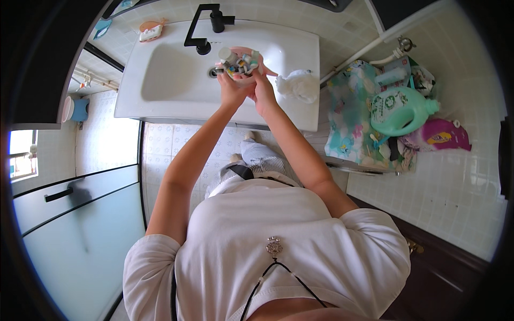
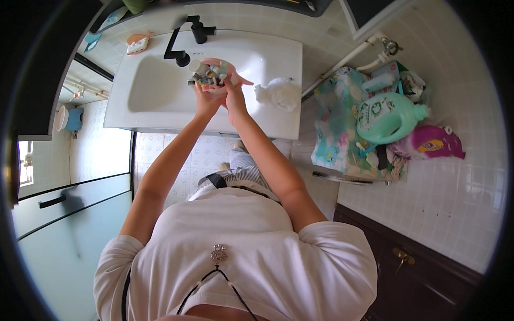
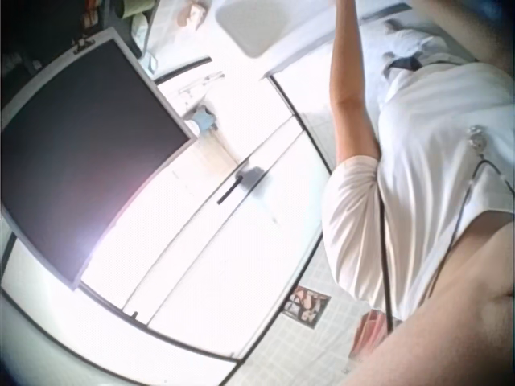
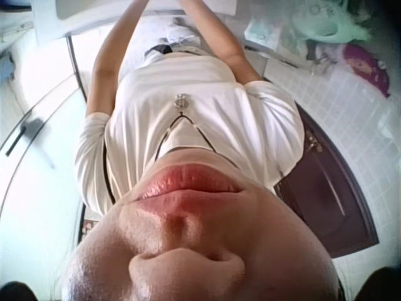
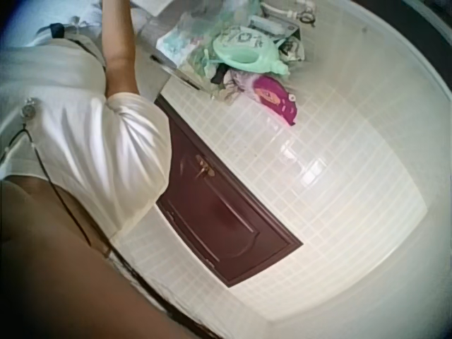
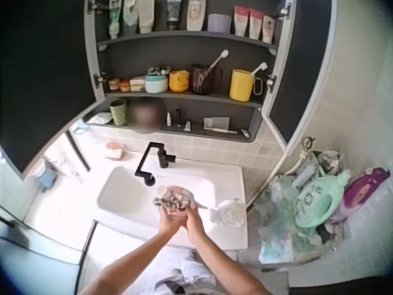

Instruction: The person washes a variety of small toy objects in a bathroom sink by hand, using a white cloth to wipe them under running water.

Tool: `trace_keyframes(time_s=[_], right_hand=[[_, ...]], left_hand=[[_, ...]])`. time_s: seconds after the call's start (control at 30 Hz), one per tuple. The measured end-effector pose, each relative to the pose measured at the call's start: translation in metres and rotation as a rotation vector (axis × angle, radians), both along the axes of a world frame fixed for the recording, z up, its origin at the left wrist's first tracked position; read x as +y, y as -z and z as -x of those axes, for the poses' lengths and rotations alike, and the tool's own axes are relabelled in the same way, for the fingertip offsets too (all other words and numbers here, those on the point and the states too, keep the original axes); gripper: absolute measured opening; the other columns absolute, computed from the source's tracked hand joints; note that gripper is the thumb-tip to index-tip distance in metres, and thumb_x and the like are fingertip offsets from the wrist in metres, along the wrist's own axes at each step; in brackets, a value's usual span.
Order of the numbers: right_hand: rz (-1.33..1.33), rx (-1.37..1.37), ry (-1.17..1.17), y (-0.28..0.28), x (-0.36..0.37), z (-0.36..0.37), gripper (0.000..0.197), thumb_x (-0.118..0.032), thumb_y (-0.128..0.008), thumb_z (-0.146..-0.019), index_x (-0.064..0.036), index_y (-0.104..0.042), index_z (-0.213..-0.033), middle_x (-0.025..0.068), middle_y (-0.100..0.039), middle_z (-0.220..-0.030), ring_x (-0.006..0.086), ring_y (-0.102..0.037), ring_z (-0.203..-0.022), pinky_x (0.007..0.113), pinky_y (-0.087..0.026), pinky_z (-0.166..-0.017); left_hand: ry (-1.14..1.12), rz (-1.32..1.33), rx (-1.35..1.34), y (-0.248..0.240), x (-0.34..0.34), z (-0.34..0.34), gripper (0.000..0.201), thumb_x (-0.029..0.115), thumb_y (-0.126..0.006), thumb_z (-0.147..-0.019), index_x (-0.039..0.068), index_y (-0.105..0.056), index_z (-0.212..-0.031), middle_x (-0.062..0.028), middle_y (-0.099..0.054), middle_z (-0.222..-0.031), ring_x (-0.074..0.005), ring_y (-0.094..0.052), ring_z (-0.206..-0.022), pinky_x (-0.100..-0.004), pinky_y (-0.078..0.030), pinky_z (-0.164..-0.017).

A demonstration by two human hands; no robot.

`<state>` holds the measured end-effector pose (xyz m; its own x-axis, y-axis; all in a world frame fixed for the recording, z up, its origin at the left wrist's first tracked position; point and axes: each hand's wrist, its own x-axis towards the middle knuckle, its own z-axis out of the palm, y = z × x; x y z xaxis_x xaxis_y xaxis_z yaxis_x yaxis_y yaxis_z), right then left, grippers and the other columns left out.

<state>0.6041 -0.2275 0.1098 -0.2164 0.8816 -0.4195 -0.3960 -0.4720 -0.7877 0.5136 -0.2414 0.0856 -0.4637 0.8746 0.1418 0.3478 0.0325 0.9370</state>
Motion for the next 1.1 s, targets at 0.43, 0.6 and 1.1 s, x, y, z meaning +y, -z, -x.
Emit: trace_keyframes(time_s=[0.43,0.6,1.1], right_hand=[[-0.059,-0.28,-0.35,0.034,0.025,-0.018,0.054,-0.046,-0.057,-0.08,-0.0107,-0.047,-0.12,0.0018,-0.052,-0.111,0.014,-0.049,-0.101,0.028,-0.038,-0.084],[-1.089,-0.956,-0.013,0.036,0.041,-0.024,0.055,-0.02,-0.074,-0.068,-0.0023,-0.048,-0.113,0.0132,-0.053,-0.107,0.0256,-0.05,-0.102,0.034,-0.039,-0.087],[-0.612,-0.787,0.461,0.055,0.098,0.062,0.093,-0.033,-0.084,-0.052,0.0023,-0.033,-0.121,0.02,-0.035,-0.118,0.0331,-0.036,-0.113,0.045,-0.031,-0.096]], left_hand=[[0.087,-0.049,-0.172,0.069,0.028,0.028,0.087,0.028,-0.084,-0.051,0.0,-0.035,-0.117,-0.0172,-0.038,-0.116,-0.0307,-0.038,-0.108,-0.0406,-0.036,-0.091],[-0.007,0.004,0.112,0.066,0.041,0.021,0.074,0.03,-0.081,-0.058,0.0,-0.045,-0.115,-0.012,-0.048,-0.115,-0.029,-0.037,-0.113,-0.0415,-0.034,-0.095],[0.145,0.01,0.335,0.038,0.09,0.037,0.073,0.023,-0.067,-0.07,0.009,-0.032,-0.133,-0.0184,-0.032,-0.125,-0.0354,-0.035,-0.116,-0.0408,-0.044,-0.082]])
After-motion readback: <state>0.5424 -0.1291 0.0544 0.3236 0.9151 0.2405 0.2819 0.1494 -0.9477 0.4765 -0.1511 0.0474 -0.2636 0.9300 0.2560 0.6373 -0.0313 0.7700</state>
